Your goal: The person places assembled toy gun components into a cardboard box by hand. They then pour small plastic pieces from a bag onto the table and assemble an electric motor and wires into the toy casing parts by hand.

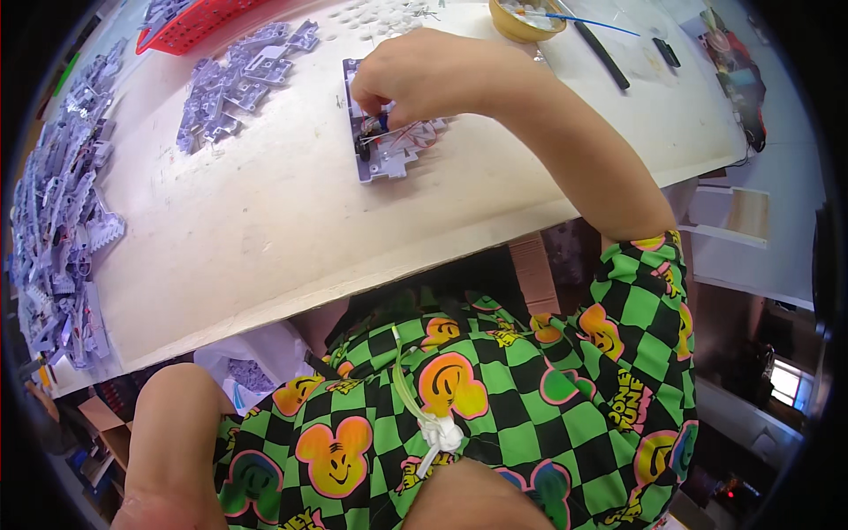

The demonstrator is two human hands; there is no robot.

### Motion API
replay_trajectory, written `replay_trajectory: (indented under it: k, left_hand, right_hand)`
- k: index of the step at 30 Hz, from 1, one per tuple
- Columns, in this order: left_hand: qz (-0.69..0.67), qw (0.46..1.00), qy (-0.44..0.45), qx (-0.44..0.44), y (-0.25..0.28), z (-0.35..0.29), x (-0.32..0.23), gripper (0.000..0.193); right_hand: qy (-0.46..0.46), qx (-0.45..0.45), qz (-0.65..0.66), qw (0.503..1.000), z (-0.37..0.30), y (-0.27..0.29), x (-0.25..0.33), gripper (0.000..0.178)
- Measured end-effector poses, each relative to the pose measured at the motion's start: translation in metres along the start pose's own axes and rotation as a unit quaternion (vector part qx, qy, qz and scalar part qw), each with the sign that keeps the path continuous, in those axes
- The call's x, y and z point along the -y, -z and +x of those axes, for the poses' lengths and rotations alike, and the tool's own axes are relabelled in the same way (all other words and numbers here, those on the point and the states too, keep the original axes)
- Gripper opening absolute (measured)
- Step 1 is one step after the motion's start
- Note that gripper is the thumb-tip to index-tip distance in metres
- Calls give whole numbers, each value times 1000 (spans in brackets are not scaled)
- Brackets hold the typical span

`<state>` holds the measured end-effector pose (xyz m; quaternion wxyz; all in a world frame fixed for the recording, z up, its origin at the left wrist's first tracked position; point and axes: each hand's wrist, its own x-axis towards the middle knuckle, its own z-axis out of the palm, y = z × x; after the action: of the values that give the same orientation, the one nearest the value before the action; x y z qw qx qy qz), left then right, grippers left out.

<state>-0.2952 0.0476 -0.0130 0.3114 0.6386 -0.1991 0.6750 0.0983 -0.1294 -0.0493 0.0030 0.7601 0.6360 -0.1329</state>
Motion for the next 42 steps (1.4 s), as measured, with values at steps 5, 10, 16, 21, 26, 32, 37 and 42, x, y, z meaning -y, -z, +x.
replay_trajectory:
  k: [5,10,16,21,26,32,37,42]
  left_hand:
    - [-37,992,119,-7,-37,-2,11,34]
    - [-93,966,240,-9,-166,-9,105,34]
    - [-6,885,388,259,-212,-49,157,34]
    - [28,847,436,303,-202,-73,158,36]
    - [-6,804,500,321,-203,-82,159,34]
    - [22,763,520,385,-205,-77,148,28]
    - [30,800,472,369,-206,-78,141,24]
    - [36,801,460,382,-206,-74,137,24]
  right_hand:
    - [14,-14,37,999,1,7,12,16]
    - [-3,-19,89,996,-11,10,-4,14]
    - [35,-136,130,982,-16,9,-8,23]
    - [76,-178,118,974,-11,-1,-3,25]
    - [62,-189,86,976,-10,-8,-9,24]
    - [50,-268,-24,962,-7,-11,-10,7]
    - [80,-300,-112,944,-6,-6,-13,3]
    - [82,-343,-26,935,-9,-1,-15,7]
